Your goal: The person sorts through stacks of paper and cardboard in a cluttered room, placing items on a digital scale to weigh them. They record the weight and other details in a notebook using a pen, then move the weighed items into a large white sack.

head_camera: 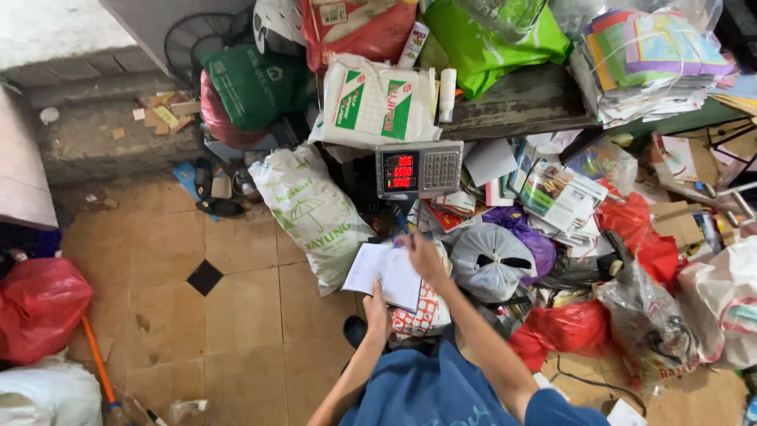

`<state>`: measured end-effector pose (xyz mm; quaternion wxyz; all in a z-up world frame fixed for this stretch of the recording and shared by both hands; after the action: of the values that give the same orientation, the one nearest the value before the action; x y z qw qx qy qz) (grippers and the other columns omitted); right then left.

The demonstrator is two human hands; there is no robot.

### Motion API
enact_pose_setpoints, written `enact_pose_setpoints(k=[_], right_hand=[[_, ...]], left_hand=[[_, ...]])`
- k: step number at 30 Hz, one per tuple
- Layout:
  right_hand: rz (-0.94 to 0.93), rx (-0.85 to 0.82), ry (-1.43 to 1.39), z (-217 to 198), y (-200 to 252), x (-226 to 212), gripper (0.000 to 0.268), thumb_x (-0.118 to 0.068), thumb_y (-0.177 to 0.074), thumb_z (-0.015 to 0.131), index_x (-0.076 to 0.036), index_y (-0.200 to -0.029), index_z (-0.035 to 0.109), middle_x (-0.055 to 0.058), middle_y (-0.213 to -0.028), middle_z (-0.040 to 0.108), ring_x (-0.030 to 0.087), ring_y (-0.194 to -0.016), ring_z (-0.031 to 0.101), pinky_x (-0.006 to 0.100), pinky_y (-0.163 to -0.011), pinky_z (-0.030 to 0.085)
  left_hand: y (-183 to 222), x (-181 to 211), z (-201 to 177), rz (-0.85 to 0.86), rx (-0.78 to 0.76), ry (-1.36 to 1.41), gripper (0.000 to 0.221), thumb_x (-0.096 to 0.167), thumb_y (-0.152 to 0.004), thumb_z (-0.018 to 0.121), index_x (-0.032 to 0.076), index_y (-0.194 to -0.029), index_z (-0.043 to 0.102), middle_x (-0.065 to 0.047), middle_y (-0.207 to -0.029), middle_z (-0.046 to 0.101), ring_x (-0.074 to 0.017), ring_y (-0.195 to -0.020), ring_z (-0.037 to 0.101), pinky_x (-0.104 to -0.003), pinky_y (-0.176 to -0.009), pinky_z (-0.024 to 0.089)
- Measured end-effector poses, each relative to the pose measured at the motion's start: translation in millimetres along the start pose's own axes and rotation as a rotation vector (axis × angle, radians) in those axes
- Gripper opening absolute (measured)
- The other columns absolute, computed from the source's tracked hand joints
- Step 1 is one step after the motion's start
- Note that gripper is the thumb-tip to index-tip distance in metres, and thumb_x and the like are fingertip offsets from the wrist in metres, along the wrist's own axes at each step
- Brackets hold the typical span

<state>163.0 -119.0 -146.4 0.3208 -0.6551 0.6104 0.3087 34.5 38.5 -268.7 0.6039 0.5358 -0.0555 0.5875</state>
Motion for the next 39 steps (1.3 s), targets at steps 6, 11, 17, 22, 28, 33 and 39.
enact_pose_setpoints(k=[6,11,17,22,28,33,39], right_hand=[[-0.092,-0.027,0.019,21,83,-60,0.024,-0.016,-0.1,0.053,-0.005,-0.12,0.061,0.027,-0.084,0.07,0.05,-0.076,0.066,0.059,-0.064,0.051],[-0.131,0.118,-0.129,-41,98,-64,0.021,-0.015,-0.105,0.054,-0.004,-0.121,0.061,0.025,-0.091,0.071,0.045,-0.083,0.07,0.052,-0.067,0.054],[0.009,0.171,-0.319,-120,150,-31,0.018,-0.013,-0.103,0.055,0.0,-0.113,0.062,0.023,-0.085,0.067,0.035,-0.072,0.065,0.041,-0.065,0.054],[0.217,0.287,-0.557,-176,163,68,0.024,-0.014,-0.108,0.047,0.002,-0.092,0.053,0.02,-0.074,0.055,0.03,-0.066,0.052,0.037,-0.067,0.046],[-0.009,0.566,-0.162,-266,79,15,0.021,-0.009,-0.108,0.049,0.001,-0.116,0.064,0.021,-0.097,0.065,0.044,-0.088,0.063,0.049,-0.076,0.049],[-0.012,0.518,0.114,-269,55,0,0.032,-0.011,-0.096,0.062,0.002,-0.125,0.065,0.023,-0.102,0.062,0.043,-0.086,0.064,0.048,-0.072,0.052],[-0.023,0.432,0.032,-268,68,16,0.035,-0.011,-0.095,0.067,-0.002,-0.129,0.065,0.017,-0.099,0.064,0.038,-0.084,0.067,0.045,-0.072,0.054]], left_hand=[[-23,-22,42,-0.334,-0.209,0.365,0.04,0.046,-0.105,0.048,0.011,-0.113,0.066,-0.004,-0.105,0.071,-0.0209,-0.099,0.067,-0.038,-0.09,0.054],[-8,-14,93,-0.35,-0.425,0.429,0.04,0.047,-0.108,0.048,0.012,-0.102,0.066,-0.003,-0.096,0.069,-0.0199,-0.091,0.066,-0.037,-0.086,0.054],[42,-40,159,-0.344,-0.838,0.506,0.045,0.038,-0.113,0.039,0.002,-0.115,0.065,-0.013,-0.111,0.072,-0.0289,-0.105,0.066,-0.045,-0.097,0.05],[67,-60,215,-0.312,-0.572,0.461,0.028,0.025,-0.107,0.051,0.009,-0.129,0.061,-0.007,-0.129,0.069,-0.0246,-0.125,0.061,-0.054,-0.116,0.043],[86,-100,253,-0.302,-0.694,0.466,0.028,0.022,-0.111,0.053,0.007,-0.134,0.061,-0.008,-0.135,0.066,-0.0234,-0.131,0.058,-0.049,-0.118,0.042],[82,-128,267,-0.323,-0.684,0.274,0.047,0.027,-0.109,0.04,0.008,-0.152,0.046,-0.008,-0.15,0.054,-0.0227,-0.136,0.053,-0.038,-0.115,0.041],[96,-121,285,-0.292,-0.745,0.379,0.048,0.025,-0.113,0.04,0.007,-0.157,0.041,-0.007,-0.153,0.05,-0.0206,-0.139,0.05,-0.036,-0.116,0.04]])
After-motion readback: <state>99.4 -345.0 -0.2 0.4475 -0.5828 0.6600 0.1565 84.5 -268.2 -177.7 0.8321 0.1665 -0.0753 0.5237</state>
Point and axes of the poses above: each hand's wrist, its own y-axis away from the middle knuckle, its own z-axis out of the palm, x = y × z, the point moved 7 cm from there along -y, towards the middle knuckle
